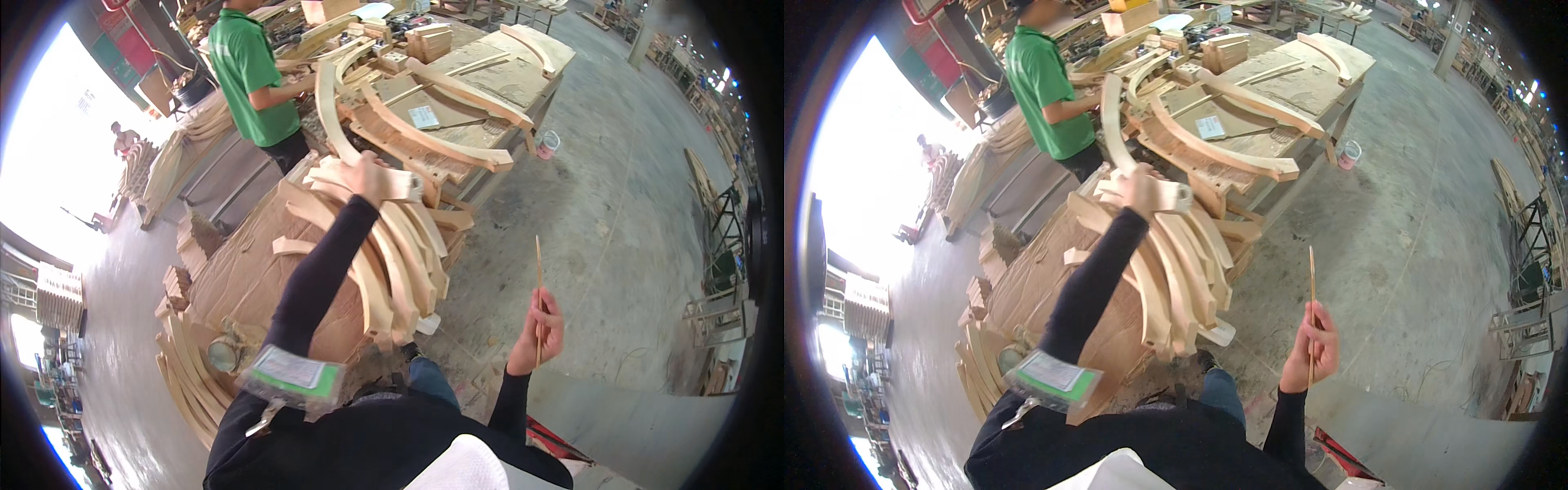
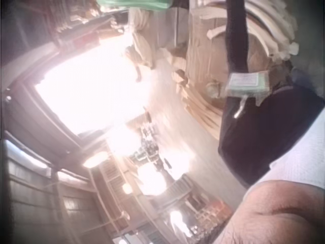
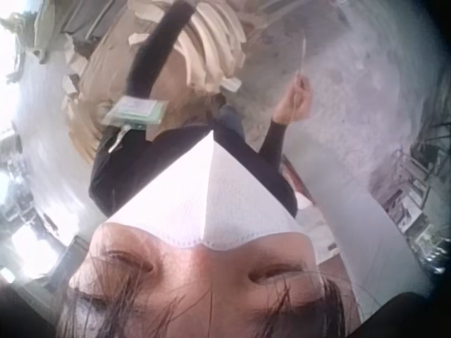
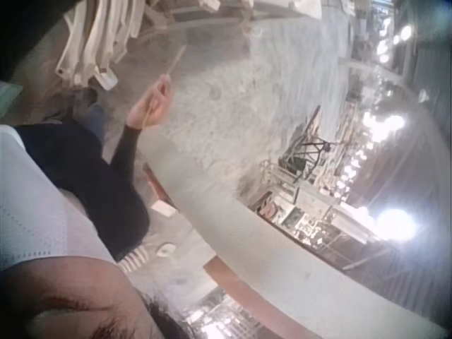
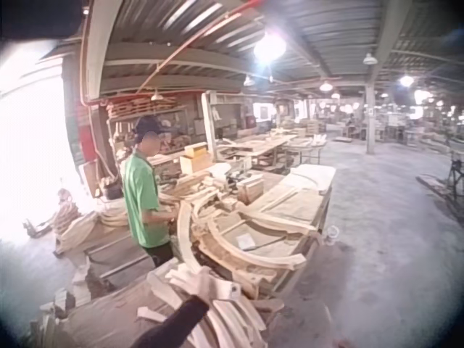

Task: The person walks to a workbench and applies glue into the holes of curved wooden pieces using a small stick. They handle the pieces one at a time, dip the stick into a container, and place the treated pieces back on the table.

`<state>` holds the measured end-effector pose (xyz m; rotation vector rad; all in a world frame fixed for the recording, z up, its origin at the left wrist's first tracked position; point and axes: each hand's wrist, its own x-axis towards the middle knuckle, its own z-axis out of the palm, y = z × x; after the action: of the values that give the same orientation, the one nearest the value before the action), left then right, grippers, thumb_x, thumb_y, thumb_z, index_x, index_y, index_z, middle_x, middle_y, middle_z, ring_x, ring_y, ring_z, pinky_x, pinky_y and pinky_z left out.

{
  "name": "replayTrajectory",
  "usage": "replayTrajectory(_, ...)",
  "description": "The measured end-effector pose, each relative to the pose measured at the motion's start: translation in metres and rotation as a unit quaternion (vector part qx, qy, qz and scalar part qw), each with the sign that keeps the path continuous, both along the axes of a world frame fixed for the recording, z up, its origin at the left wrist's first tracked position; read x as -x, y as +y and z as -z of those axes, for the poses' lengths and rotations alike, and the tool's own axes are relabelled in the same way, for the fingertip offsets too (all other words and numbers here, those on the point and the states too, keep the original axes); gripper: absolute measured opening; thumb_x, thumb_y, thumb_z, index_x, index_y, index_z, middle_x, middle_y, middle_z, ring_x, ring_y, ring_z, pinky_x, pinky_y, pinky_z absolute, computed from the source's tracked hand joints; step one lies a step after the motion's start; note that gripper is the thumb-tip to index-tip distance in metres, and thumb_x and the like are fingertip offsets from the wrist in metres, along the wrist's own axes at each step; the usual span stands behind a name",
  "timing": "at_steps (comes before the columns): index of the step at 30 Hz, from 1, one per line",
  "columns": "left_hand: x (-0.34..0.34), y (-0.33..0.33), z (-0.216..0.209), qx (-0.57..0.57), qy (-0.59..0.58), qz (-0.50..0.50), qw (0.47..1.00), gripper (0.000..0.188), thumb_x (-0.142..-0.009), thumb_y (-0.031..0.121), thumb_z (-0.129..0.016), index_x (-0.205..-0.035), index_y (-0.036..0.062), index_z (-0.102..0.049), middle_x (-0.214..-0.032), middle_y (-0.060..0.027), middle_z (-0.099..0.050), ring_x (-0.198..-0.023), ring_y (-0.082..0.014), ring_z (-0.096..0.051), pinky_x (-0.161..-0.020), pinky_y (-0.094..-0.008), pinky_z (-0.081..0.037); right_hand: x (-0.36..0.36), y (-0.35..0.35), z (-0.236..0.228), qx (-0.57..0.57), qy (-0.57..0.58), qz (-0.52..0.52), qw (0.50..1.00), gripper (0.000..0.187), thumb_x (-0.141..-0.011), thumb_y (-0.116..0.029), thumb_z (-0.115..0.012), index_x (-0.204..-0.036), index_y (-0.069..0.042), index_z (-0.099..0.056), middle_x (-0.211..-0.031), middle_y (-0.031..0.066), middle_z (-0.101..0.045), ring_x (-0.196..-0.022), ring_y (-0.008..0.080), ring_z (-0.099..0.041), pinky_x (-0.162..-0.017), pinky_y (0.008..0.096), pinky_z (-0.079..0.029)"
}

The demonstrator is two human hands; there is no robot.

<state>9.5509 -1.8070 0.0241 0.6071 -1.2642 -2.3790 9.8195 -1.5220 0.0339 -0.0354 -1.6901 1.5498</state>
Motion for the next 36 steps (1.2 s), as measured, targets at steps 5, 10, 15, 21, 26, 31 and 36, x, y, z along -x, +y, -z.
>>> replayTrajectory(5,0.072,0.09,0.076,0.25,-0.235,-0.095,0.934,0.09,-0.08,0.021,-0.059,-0.149,-0.0038,-0.008,-0.127,-0.0349,-0.051,-0.11,-0.0413,-0.058,-0.095,-0.0418,-0.045,0.01,0.03,0.015,-0.021,-0.044,0.043,0.998,0.014,-0.086,0.014,-0.058,-0.079,0.003,-0.053,-0.116,0.0246,-0.06,-0.111,0.0288,-0.061,-0.098,0.0412,-0.052)
replayTrajectory(10,0.084,0.088,0.078,0.317,-0.205,0.042,0.925,0.089,-0.086,0.029,-0.058,-0.144,-0.01,-0.003,-0.11,-0.0322,-0.061,-0.094,-0.0405,-0.066,-0.084,-0.0416,-0.052,0.027,0.042,0.022,0.014,-0.079,0.068,0.995,0.014,-0.086,0.014,-0.059,-0.078,0.004,-0.053,-0.114,0.0243,-0.061,-0.109,0.0278,-0.062,-0.098,0.0394,-0.053)
replayTrajectory(15,0.083,0.039,0.049,0.426,-0.209,0.276,0.836,0.054,-0.087,0.032,-0.06,-0.126,-0.0038,-0.049,-0.088,-0.0202,-0.069,-0.063,-0.0232,-0.07,-0.064,-0.0353,-0.058,0.055,0.028,0.021,-0.003,-0.034,0.012,0.999,0.013,-0.086,0.013,-0.061,-0.08,0.003,-0.055,-0.114,0.0245,-0.061,-0.106,0.027,-0.063,-0.097,0.0384,-0.053)
replayTrajectory(21,0.011,-0.049,0.039,0.372,-0.045,0.274,0.886,0.021,-0.09,0.019,-0.062,-0.096,-0.0007,-0.065,-0.081,-0.0069,-0.069,-0.062,-0.0138,-0.067,-0.053,-0.0254,-0.052,0.075,-0.007,0.007,-0.037,-0.028,-0.039,0.998,0.01,-0.085,0.012,-0.062,-0.082,0.004,-0.057,-0.115,0.0247,-0.062,-0.107,0.0295,-0.063,-0.094,0.0378,-0.055)
replayTrajectory(26,-0.106,-0.141,0.03,0.391,-0.189,0.149,0.888,0.018,-0.094,0.021,-0.058,-0.093,0.0026,-0.061,-0.081,-0.0031,-0.063,-0.07,-0.0108,-0.063,-0.061,-0.0242,-0.052,0.074,-0.037,-0.004,0.019,-0.004,-0.126,0.992,0.011,-0.085,0.013,-0.061,-0.084,0.003,-0.057,-0.116,0.0259,-0.061,-0.106,0.0305,-0.064,-0.09,0.0343,-0.057)
replayTrajectory(31,-0.169,-0.099,0.123,0.429,-0.271,0.246,0.826,0.057,-0.076,0.031,-0.075,-0.105,-0.0124,-0.052,-0.098,-0.0205,-0.065,-0.091,-0.0271,-0.065,-0.078,-0.0361,-0.053,0.068,-0.066,-0.007,0.012,-0.011,-0.167,0.986,0.011,-0.085,0.012,-0.061,-0.083,0.002,-0.056,-0.116,0.026,-0.062,-0.102,0.0307,-0.066,-0.089,0.034,-0.057)
replayTrajectory(36,-0.171,-0.048,0.138,0.426,-0.322,0.225,0.815,0.074,-0.073,0.029,-0.073,-0.116,-0.0207,-0.039,-0.106,-0.0312,-0.059,-0.101,-0.0354,-0.063,-0.088,-0.0398,-0.051,0.048,-0.099,-0.024,-0.004,-0.014,-0.203,0.979,0.012,-0.085,0.011,-0.062,-0.083,0.001,-0.057,-0.114,0.0254,-0.063,-0.101,0.0303,-0.067,-0.087,0.0335,-0.058)
